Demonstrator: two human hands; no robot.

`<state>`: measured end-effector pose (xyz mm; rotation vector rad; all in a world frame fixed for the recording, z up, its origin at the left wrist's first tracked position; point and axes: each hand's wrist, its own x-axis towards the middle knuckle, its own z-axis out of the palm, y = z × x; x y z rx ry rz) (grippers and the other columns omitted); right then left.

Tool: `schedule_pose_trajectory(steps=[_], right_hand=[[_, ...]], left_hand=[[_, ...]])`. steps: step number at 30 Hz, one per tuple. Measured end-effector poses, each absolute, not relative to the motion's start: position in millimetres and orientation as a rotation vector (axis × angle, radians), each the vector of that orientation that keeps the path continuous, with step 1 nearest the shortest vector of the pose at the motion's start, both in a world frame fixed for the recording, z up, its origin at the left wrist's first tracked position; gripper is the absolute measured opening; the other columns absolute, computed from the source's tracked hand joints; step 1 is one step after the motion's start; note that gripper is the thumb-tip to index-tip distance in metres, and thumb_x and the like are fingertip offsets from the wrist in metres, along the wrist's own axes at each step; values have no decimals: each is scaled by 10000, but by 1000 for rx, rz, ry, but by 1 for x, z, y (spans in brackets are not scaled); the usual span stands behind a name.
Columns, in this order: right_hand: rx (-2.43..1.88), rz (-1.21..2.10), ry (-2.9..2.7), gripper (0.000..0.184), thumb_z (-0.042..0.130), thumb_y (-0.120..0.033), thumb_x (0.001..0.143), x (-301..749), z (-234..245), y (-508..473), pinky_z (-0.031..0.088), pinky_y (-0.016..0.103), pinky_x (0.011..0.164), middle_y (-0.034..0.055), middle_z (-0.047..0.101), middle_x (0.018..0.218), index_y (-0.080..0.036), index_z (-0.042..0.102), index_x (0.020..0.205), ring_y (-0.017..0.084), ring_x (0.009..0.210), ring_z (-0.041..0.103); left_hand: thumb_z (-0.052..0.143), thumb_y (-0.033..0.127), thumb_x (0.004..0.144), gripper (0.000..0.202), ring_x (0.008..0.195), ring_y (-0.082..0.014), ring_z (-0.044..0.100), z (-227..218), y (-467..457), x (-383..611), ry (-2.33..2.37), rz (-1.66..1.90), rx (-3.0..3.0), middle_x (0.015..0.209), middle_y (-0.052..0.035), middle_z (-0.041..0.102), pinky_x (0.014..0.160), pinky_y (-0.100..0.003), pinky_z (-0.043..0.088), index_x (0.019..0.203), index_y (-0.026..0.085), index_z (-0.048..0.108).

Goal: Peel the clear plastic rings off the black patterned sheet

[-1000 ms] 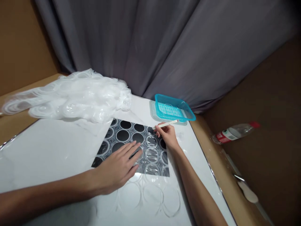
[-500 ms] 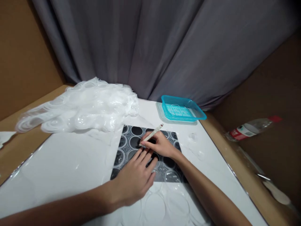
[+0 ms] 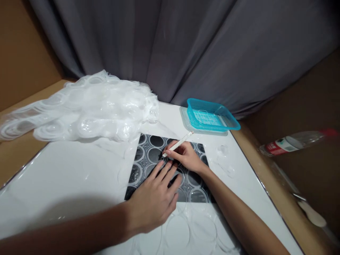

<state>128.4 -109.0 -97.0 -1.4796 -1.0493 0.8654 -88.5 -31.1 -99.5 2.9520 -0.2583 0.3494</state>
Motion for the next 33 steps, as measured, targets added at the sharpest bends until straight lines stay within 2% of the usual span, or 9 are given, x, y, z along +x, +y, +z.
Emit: schedule_pose_trajectory(steps=[5, 8, 12, 16, 20, 23, 27, 29, 33], right_hand=[[-1450, 859, -966, 329, 869, -477, 928, 135, -76, -109, 588, 292, 759, 49, 770, 854, -166, 765, 948, 158, 768, 716], [-1483, 652, -975, 279, 842, -442, 966, 150, -43, -122, 590, 296, 749, 37, 756, 808, -175, 764, 949, 156, 734, 717], [-1460, 358, -920, 216, 821, -395, 989, 176, -15, -154, 605, 328, 711, 38, 751, 868, -193, 745, 969, 169, 710, 718], [-1521, 335, -740, 297, 848, -459, 944, 200, -43, -185, 615, 347, 712, 54, 728, 880, -195, 716, 981, 197, 740, 716], [-1624, 365, -654, 346, 858, -493, 917, 210, -89, -202, 597, 345, 760, 57, 723, 866, -184, 723, 993, 200, 766, 712], [-1646, 342, -710, 354, 867, -496, 907, 208, -103, -201, 574, 321, 785, 59, 734, 897, -170, 747, 974, 190, 798, 700], [-1668, 377, -824, 357, 852, -506, 921, 202, -102, -194, 550, 300, 829, 66, 746, 949, -158, 775, 951, 194, 877, 698], [-1675, 390, -857, 358, 843, -509, 929, 200, -103, -193, 533, 290, 815, 58, 740, 935, -159, 774, 949, 187, 866, 684], [-1677, 402, -891, 369, 840, -530, 930, 201, -108, -196, 526, 293, 846, 60, 748, 960, -167, 778, 956, 193, 901, 683]], left_hand=[[366, 410, 1174, 531, 1645, -374, 370, -101, -31, -88, -268, 408, 2971, 1726, -185, 449, 1357, -596, 218, 1614, 156, 520], [386, 409, 1173, 526, 1643, -371, 374, -105, -32, -87, -272, 454, 2967, 1734, -185, 438, 1356, -591, 184, 1608, 151, 532], [392, 400, 1174, 521, 1644, -368, 372, -106, -33, -87, -264, 467, 2955, 1735, -179, 439, 1354, -597, 200, 1608, 150, 533], [447, 419, 1154, 555, 1667, -391, 317, -103, -35, -90, -203, 407, 2942, 1783, -177, 351, 1339, -618, 265, 1659, 193, 483], [431, 533, 1160, 593, 1695, -395, 239, -97, -44, -82, -197, 398, 2923, 1829, -150, 240, 1341, -672, 238, 1689, 267, 446], [333, 528, 1190, 584, 1706, -344, 224, -90, -52, -55, -292, 371, 2918, 1823, -148, 262, 1353, -612, 249, 1680, 234, 456], [283, 472, 1204, 597, 1662, -385, 323, -85, -62, -13, -268, 357, 2936, 1733, -242, 409, 1325, -579, 299, 1627, 109, 499], [284, 458, 1205, 594, 1631, -395, 380, -86, -62, -2, -248, 354, 2935, 1686, -259, 467, 1306, -573, 330, 1603, 85, 518], [323, 439, 1202, 583, 1634, -398, 372, -98, -57, -2, -256, 332, 2929, 1700, -265, 446, 1312, -571, 321, 1610, 64, 507]])
